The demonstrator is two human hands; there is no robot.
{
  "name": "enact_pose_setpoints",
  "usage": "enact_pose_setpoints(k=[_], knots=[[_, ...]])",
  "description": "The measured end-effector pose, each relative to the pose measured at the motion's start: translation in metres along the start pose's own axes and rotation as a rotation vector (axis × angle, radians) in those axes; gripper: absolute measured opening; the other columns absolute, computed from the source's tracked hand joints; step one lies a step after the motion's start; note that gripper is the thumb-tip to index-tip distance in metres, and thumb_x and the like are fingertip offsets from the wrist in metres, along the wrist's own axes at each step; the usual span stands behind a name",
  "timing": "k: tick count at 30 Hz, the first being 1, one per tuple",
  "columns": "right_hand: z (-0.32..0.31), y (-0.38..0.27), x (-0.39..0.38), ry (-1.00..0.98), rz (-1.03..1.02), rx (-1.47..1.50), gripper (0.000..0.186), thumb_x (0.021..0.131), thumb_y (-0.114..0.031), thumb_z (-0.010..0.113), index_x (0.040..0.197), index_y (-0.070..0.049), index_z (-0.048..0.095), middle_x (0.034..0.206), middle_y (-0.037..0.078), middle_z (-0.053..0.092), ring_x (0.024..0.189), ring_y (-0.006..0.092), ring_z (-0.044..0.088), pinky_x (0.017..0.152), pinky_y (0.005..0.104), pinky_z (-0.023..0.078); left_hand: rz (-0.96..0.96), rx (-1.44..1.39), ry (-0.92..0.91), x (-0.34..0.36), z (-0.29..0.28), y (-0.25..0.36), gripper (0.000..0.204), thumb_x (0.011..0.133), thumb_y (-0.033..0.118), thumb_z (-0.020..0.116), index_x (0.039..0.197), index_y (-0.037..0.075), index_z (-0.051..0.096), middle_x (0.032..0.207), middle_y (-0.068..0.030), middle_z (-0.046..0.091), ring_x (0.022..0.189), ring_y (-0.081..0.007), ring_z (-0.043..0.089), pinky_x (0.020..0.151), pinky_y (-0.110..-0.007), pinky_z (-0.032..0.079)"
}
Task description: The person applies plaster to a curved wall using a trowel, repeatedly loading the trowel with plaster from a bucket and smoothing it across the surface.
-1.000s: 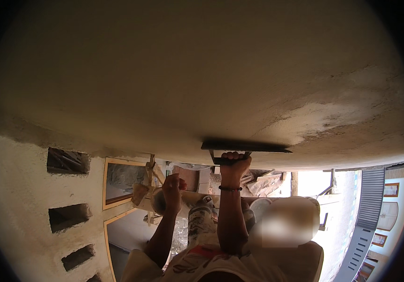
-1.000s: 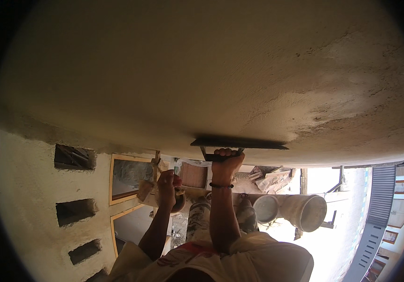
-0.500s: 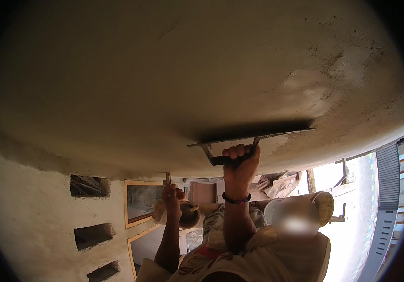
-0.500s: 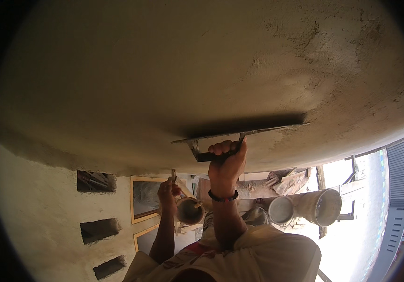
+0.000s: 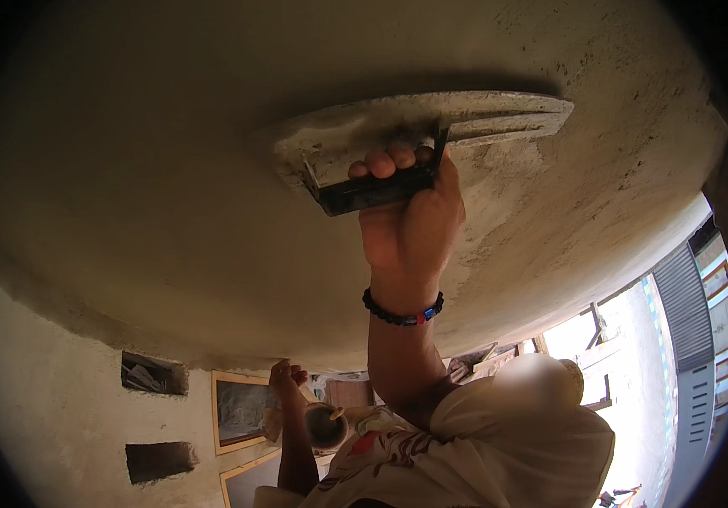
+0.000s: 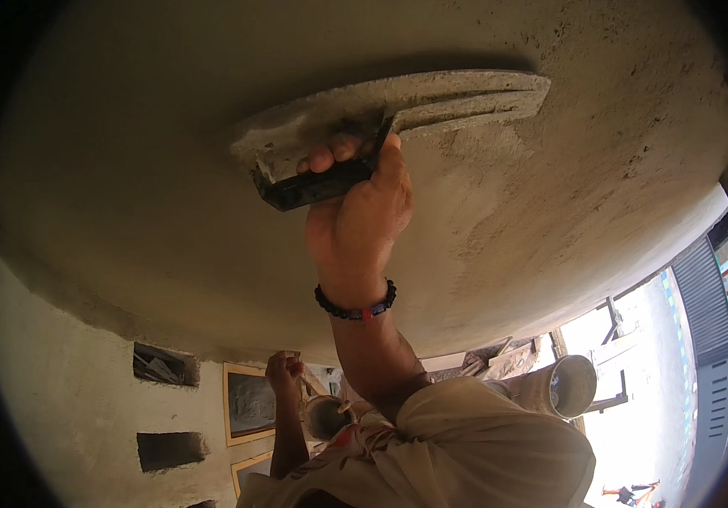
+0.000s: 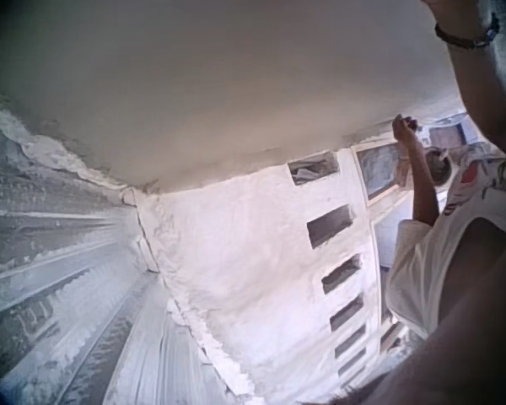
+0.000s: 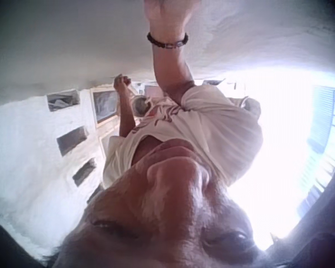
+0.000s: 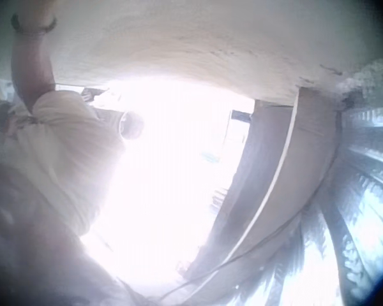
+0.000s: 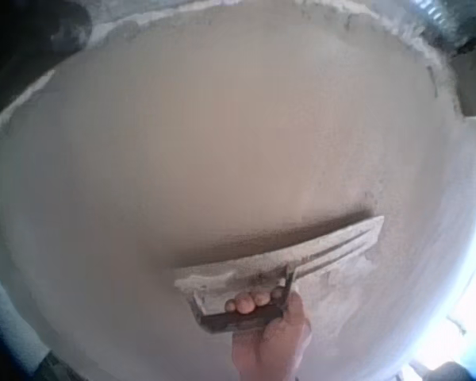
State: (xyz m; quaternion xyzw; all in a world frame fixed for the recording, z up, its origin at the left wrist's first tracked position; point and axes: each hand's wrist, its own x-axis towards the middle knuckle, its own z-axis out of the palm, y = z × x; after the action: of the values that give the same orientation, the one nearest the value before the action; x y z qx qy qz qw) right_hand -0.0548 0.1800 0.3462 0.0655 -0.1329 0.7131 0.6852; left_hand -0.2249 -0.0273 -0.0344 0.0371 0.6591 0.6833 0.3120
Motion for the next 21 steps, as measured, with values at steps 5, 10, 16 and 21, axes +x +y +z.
enact_pose_setpoints(k=[5, 10, 16, 21], knots=[[0.083, -0.001, 0.032, -0.118, -0.035, 0.051, 0.022, 0.098, -0.020, 0.025, 0.092, -0.008, 0.043, 0.080, 0.005, 0.048, 0.070, 0.0194, 0.051, 0.070, 0.0404, 0.044, 0.017, -0.065, -0.001, 0.007, 0.003, 0.006, 0.019, 0.089, 0.016, 0.049, 0.103, 0.005, 0.057, 0.075, -0.0091, 0.058, 0.055, -0.0201, 0.058, 0.048, -0.029, 0.048], [0.167, -0.005, 0.060, -0.345, -0.084, 0.103, 0.023, 0.098, -0.022, 0.034, 0.086, -0.006, 0.045, 0.068, 0.005, 0.049, 0.058, 0.0190, 0.050, 0.059, 0.0342, 0.044, 0.032, -0.061, -0.081, 0.004, 0.037, 0.006, 0.018, 0.090, 0.015, 0.048, 0.102, 0.005, 0.057, 0.074, -0.0101, 0.060, 0.052, -0.0205, 0.059, 0.045, -0.030, 0.050], [0.187, -0.076, 0.067, -1.184, 0.041, -0.140, 0.025, 0.100, -0.030, 0.030, 0.095, -0.009, 0.043, 0.076, 0.003, 0.046, 0.066, 0.0180, 0.049, 0.067, 0.0371, 0.043, -0.056, -0.105, -0.117, 0.006, 0.046, -0.008, 0.015, 0.092, 0.011, 0.049, 0.102, 0.004, 0.057, 0.072, -0.0129, 0.061, 0.049, -0.0219, 0.060, 0.043, -0.030, 0.050], [0.119, -0.198, 0.039, -0.517, -0.672, -1.120, 0.031, 0.099, -0.028, 0.042, 0.076, -0.008, 0.048, 0.057, 0.000, 0.040, 0.042, 0.0100, 0.035, 0.039, 0.0249, 0.031, -0.044, -0.101, -0.150, 0.003, 0.046, -0.030, 0.015, 0.092, 0.012, 0.050, 0.101, 0.003, 0.057, 0.071, -0.0136, 0.061, 0.047, -0.0226, 0.060, 0.040, -0.032, 0.050]])
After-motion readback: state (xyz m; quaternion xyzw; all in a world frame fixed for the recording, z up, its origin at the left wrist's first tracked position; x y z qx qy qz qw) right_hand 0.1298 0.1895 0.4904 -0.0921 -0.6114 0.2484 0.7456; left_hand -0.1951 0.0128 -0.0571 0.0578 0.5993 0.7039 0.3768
